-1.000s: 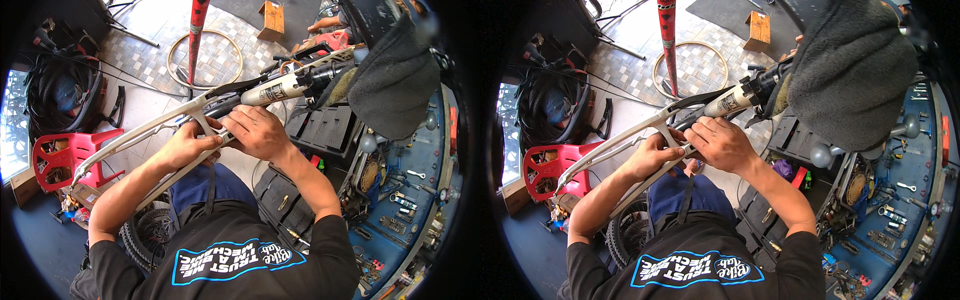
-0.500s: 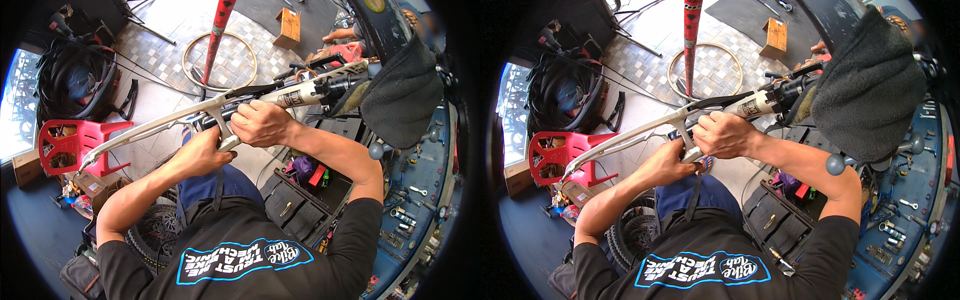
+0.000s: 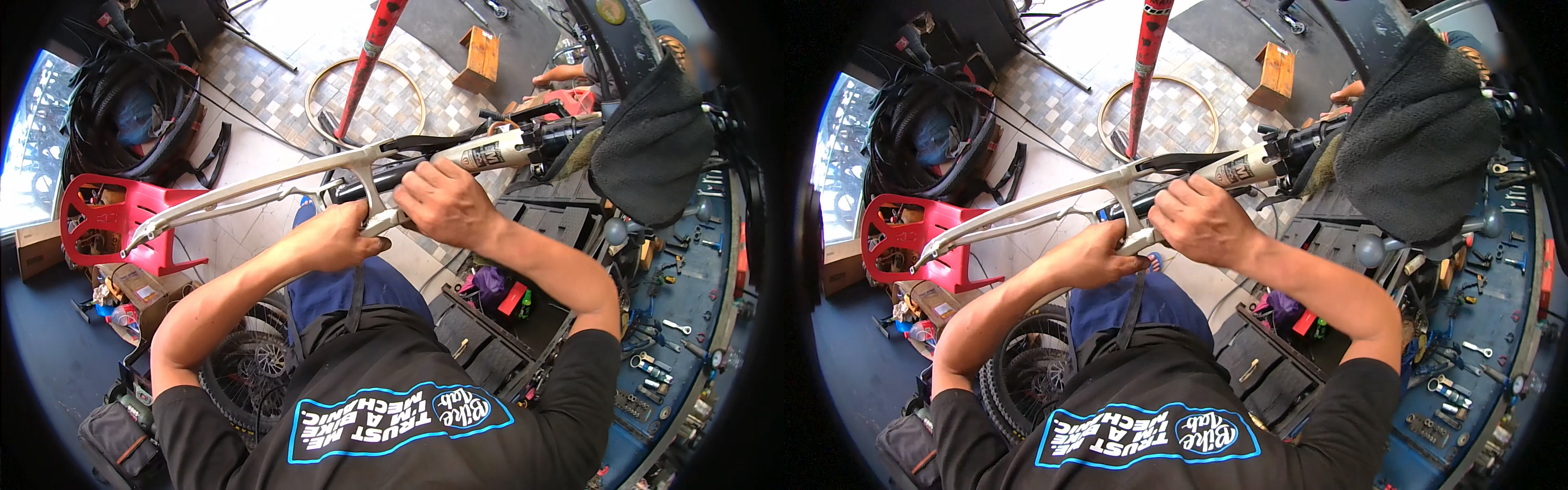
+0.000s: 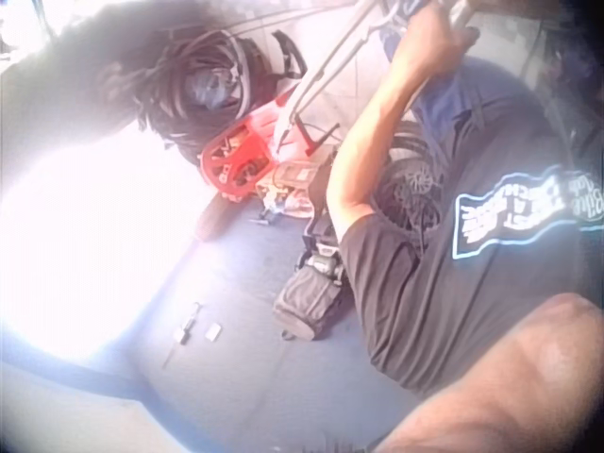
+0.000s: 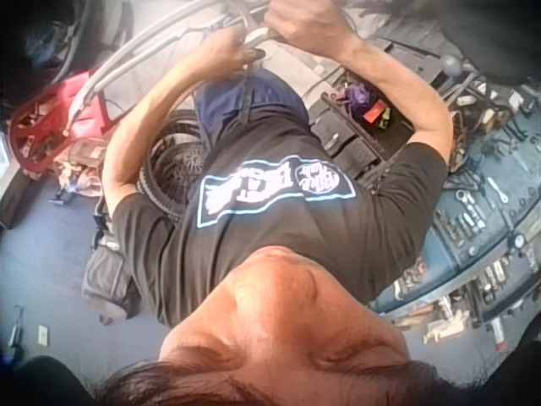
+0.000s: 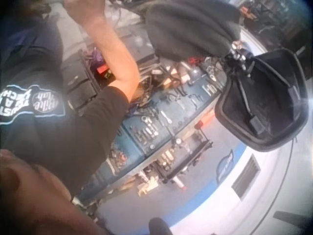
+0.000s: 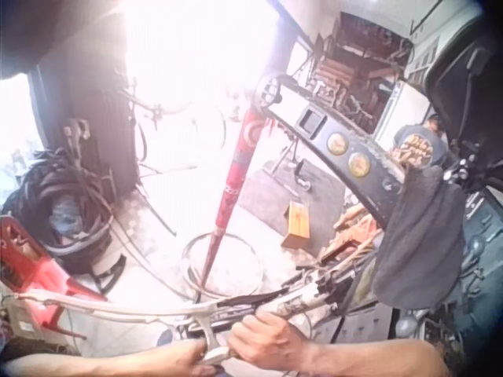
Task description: The person assembles a bicycle frame by attaching the rear triangle to the main frame. They insert bolts and fasteners into the pivot points, align the frame sections, and tighten the connections by hand. The person handles small hardware from a parts basket and repeatedly checks alignment during assembly.
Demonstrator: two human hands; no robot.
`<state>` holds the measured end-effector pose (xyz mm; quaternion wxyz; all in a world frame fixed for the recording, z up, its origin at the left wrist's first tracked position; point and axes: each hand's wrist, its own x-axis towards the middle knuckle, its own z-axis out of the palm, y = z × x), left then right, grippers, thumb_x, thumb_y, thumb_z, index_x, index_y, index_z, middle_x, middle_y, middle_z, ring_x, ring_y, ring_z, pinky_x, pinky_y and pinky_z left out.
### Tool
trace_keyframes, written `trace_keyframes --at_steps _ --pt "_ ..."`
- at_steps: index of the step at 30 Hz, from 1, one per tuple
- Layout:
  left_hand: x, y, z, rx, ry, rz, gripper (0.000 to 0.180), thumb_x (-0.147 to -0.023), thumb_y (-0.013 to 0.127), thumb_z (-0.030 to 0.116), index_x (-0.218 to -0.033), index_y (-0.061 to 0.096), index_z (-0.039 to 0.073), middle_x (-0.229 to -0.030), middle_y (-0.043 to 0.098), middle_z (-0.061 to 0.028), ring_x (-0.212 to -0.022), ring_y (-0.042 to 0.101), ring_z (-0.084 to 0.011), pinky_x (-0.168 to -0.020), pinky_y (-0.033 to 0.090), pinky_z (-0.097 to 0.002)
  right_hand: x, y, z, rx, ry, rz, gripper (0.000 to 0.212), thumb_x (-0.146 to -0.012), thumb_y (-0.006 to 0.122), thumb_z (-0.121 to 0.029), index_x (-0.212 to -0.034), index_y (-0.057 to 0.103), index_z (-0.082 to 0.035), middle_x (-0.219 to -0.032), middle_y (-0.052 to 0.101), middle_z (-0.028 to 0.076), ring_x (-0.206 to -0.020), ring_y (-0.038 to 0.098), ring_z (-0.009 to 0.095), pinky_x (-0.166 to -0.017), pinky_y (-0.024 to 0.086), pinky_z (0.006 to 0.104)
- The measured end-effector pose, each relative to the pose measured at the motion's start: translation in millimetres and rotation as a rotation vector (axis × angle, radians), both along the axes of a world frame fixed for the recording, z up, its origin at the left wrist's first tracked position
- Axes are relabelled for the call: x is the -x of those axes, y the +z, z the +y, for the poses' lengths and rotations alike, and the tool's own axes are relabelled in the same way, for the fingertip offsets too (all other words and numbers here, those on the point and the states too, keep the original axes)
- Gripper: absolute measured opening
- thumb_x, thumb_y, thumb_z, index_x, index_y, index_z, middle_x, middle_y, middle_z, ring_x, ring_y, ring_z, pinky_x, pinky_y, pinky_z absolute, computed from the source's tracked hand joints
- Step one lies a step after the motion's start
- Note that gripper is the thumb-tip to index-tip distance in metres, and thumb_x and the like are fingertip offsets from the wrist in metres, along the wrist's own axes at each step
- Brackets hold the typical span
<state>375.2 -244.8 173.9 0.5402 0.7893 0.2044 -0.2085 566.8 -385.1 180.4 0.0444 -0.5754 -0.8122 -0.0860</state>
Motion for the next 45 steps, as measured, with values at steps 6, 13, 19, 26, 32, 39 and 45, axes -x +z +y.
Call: trace_keyframes --at_steps 6,13,19,26,32,39,45 --pt "3.1 -6.6 -3.9 0.051 0.037 -0.041 0.043 -0.089 0.076 0.031 -0.116 0.069 -0.002 -0.094 0.076 -0.0208 -0.090 0.074 -0.0347 -0.082 0.057 -0.0437 10.3 -10.0 -31.5 -0.006 -0.231 0.419 0.044 -0.073 0.084 -0.014 -0.114 0.069 -0.006 -0.111 0.066 0.009 -0.110 0.065 0.028 -0.097 0.053 0.0420" --pt "-0.2 6.4 -5.0 0.001 0.044 0.019 0.042 -0.087 0.081 0.034 -0.101 0.070 -0.005 -0.077 0.069 -0.0172 -0.072 0.068 -0.0242 -0.067 0.052 -0.0424 8.1 -31.9 -34.6 -0.130 -0.187 0.476 0.040 -0.075 0.080 -0.009 -0.114 0.073 -0.008 -0.115 0.071 0.007 -0.119 0.066 0.027 -0.101 0.055 0.0409" --pt "-0.3 2.0 -3.3 -0.109 0.062 0.116 0.053 -0.083 0.083 0.040 -0.101 0.069 -0.008 -0.081 0.071 -0.0241 -0.077 0.074 -0.0335 -0.072 0.056 -0.0448 23.8 -37.6 -41.9 -0.306 -0.283 0.459 0.037 -0.077 0.086 -0.017 -0.111 0.073 -0.012 -0.117 0.068 0.003 -0.132 0.059 0.027 -0.109 0.050 0.0417" --pt "20.4 12.9 -37.5 -0.834 -0.047 -0.281 0.059 -0.084 0.086 0.036 -0.126 0.064 0.000 -0.115 0.071 -0.0271 -0.111 0.069 -0.0442 -0.090 0.056 -0.0500 109.7 -75.1 -143.7 -0.524 -1.013 0.792 0.028 -0.093 0.074 -0.012 -0.121 0.070 -0.010 -0.097 0.074 0.011 -0.093 0.070 0.035 -0.085 0.054 0.0468" --pt "59.1 31.3 -101.7 -0.642 0.003 -0.770 0.057 -0.089 0.083 0.016 -0.140 0.061 0.004 -0.144 0.056 -0.0238 -0.135 0.052 -0.0442 -0.112 0.043 -0.0536 242.5 -112.5 -232.6 -0.256 -1.434 0.811 0.012 -0.094 0.070 -0.025 -0.097 0.075 -0.014 -0.088 0.076 0.007 -0.088 0.073 0.032 -0.084 0.056 0.0458" --pt "43.0 29.1 -188.6 -0.400 -0.618 -0.839 0.050 -0.087 0.082 0.013 -0.132 0.063 0.003 -0.139 0.059 -0.0258 -0.128 0.058 -0.0470 -0.107 0.047 -0.0527 374.8 -113.7 -301.3 -0.604 -1.901 0.821 0.023 -0.099 0.069 -0.033 -0.099 0.073 -0.010 -0.096 0.075 0.012 -0.095 0.070 0.035 -0.083 0.053 0.0454" --pt "74.7 40.2 -321.2 -0.171 -1.071 -0.927 0.046 -0.087 0.084 0.017 -0.127 0.066 0.003 -0.135 0.063 -0.0241 -0.125 0.060 -0.0451 -0.105 0.051 -0.0506 453.3 -86.9 -404.6 -0.444 -2.214 0.802 0.038 -0.098 0.068 -0.048 -0.093 0.075 -0.011 -0.084 0.076 0.014 -0.083 0.073 0.038 -0.072 0.055 0.0513"
